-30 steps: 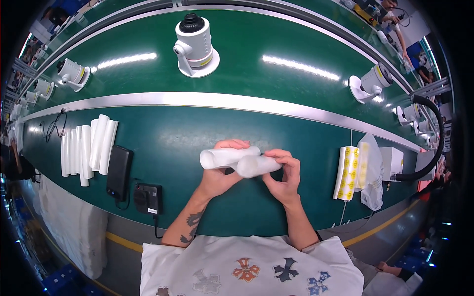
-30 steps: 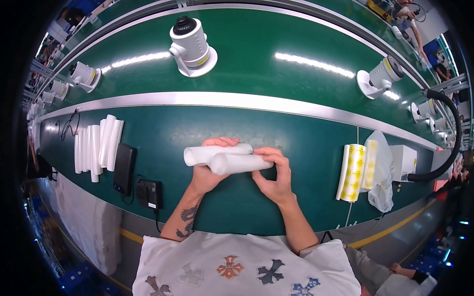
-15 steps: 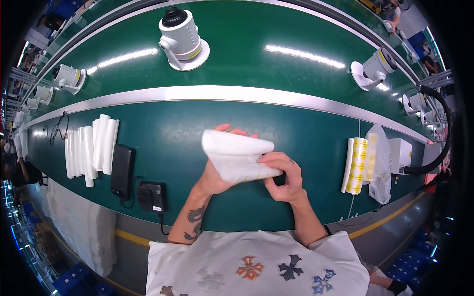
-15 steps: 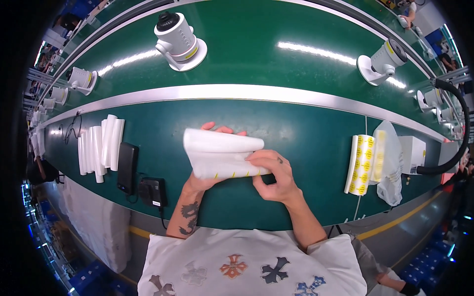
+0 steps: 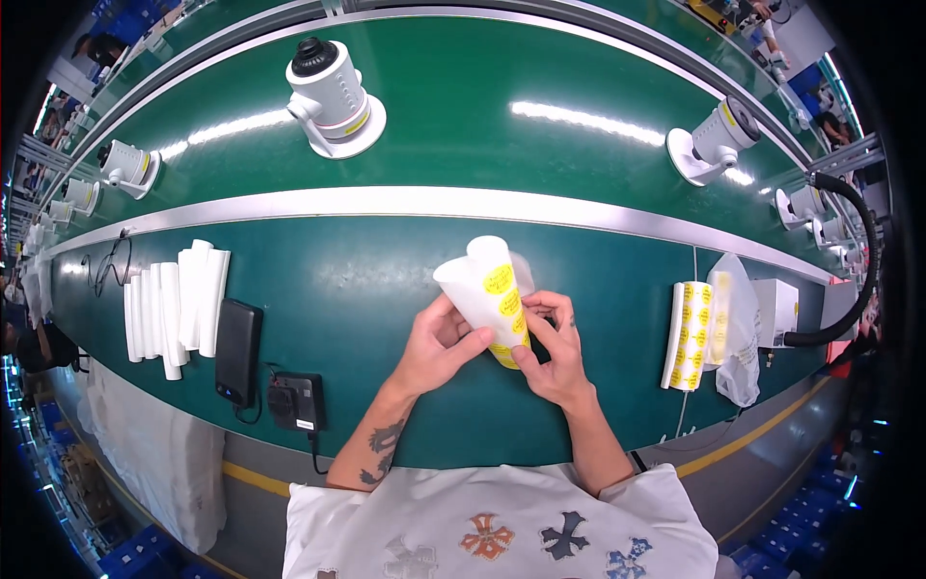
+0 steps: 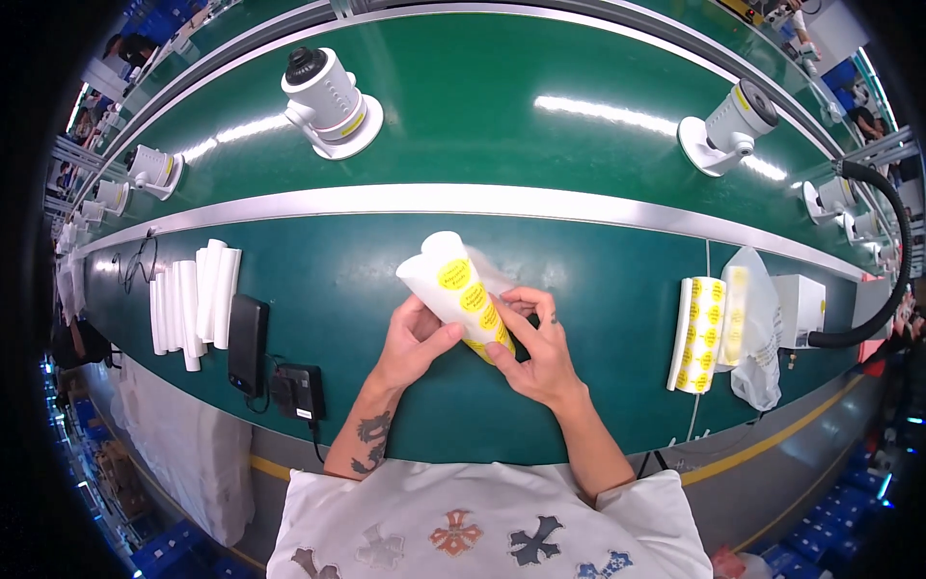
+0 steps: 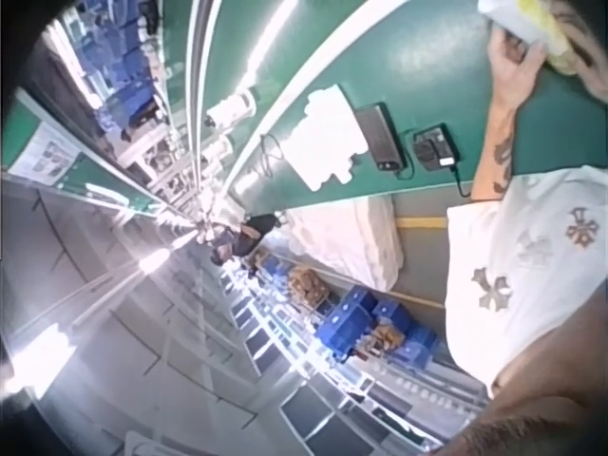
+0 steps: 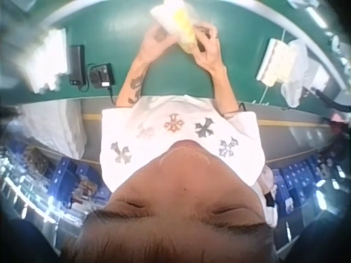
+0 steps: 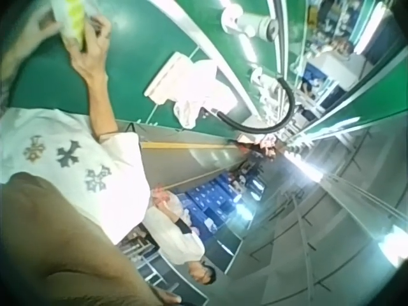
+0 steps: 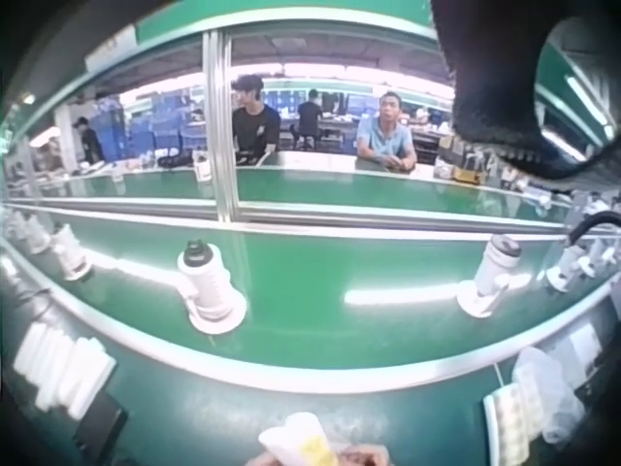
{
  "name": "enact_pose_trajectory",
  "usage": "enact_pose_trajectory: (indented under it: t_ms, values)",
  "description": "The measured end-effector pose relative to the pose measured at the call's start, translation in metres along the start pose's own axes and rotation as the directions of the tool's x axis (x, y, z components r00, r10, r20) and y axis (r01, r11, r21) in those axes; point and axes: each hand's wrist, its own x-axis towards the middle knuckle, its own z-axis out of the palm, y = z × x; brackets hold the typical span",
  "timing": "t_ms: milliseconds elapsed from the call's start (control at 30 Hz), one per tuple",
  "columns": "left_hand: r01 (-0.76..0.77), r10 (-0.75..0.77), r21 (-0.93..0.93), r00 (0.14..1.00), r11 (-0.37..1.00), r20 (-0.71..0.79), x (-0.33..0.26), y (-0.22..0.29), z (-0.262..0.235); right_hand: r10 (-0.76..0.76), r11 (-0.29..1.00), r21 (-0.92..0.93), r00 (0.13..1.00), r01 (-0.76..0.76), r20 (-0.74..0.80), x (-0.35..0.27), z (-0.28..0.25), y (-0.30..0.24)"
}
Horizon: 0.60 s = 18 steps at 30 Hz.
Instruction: Applying yellow quality control or specification labels onto security cameras on an assembly line.
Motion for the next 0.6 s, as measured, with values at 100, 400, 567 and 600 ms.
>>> enact_pose_trajectory:
  t_ms: [100,400,567,600]
  values:
    - [-0.011,0.01,-0.023,1.0,1.0,-0.017,0.003,0.003,0.003,-0.007,1.0,0.016,0.999,0.007,-0.035,0.004,-0.002,-0.003]
    - [-0.098,0.099,0.014,0.977,0.995,-0.187,0.002,0.0,0.007,0.406,0.784,0.557,0.906,-0.275,-0.124,-0.009,0.009,0.0]
    - [0.047,-0.058,-0.106,0.992,0.993,-0.11,-0.004,0.004,0.004,0.3,0.838,0.498,0.951,-0.224,-0.077,-0.003,0.004,0.0]
    - [0.086,-0.098,-0.205,0.994,0.975,-0.05,-0.006,0.005,0.003,0.309,0.79,0.549,0.951,-0.271,0.025,-0.002,0.002,-0.002]
